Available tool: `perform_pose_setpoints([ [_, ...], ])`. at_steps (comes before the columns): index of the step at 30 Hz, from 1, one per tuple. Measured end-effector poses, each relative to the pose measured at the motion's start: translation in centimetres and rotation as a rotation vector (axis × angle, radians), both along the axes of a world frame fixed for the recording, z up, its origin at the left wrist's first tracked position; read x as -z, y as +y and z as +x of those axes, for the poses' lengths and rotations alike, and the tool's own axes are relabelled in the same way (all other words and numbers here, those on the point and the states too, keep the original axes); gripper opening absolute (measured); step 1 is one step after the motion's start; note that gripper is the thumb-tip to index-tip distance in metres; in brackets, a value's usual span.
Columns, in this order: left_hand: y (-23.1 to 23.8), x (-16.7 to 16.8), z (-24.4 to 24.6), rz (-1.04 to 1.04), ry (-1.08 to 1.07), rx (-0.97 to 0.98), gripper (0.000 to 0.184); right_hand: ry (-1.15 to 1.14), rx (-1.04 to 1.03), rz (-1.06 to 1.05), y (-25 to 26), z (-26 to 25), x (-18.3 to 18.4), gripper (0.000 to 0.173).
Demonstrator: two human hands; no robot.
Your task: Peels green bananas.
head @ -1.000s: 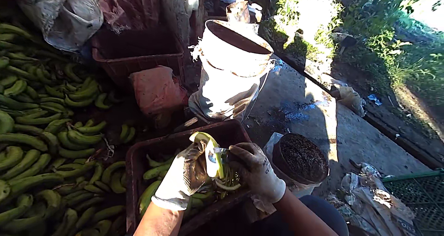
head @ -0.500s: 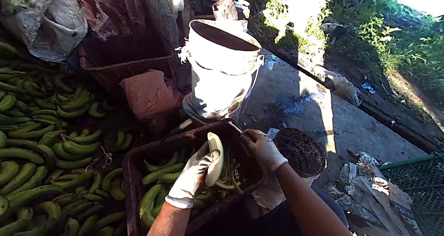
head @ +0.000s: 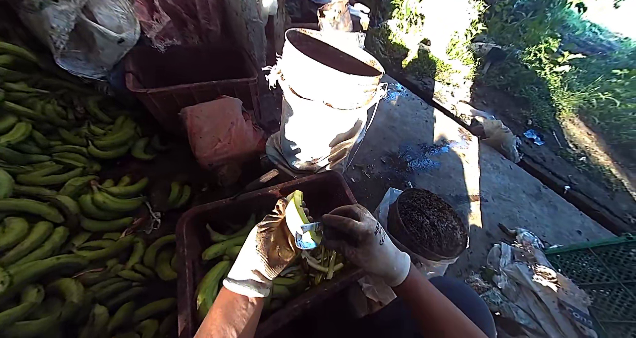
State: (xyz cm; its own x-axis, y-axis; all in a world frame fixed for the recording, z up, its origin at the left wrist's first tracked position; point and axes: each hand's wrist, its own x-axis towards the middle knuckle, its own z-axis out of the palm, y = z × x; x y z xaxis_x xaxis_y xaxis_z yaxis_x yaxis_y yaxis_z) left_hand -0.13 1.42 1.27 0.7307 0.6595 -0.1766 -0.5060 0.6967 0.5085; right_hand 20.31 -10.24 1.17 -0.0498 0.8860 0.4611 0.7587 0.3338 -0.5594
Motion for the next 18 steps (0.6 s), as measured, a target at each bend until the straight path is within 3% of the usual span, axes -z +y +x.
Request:
perform_pose_setpoints([
  [7,-0.8,-0.6,-1.1,0.246,0.028,0.223,0.031,0.163,0.135,-0.154,1.0,0.1,0.7,0.041],
  [10,-1.4,-1.0,-1.0,0.252,-0.006,0.224,0.033,0.237,0.283,-0.511,2.3,1.5,1.3,0.040],
  [13,-1.2,-1.0,-1.2,0.270,0.019,0.196,0.036,0.157,0.497,-0.829,3.6,3.3,3.2,0.047],
  [15,-0.5,-0.6,-1.5,0.291,0.106,0.120,0.046,0.131,0.561,-0.752,3.2,3.5,2.8,0.047],
  [18,0.6,-0.7,-1.3,0.239,0.186,-0.082,0.031,0.131,0.361,-0.365,1.9,2.1,0.7,0.048],
])
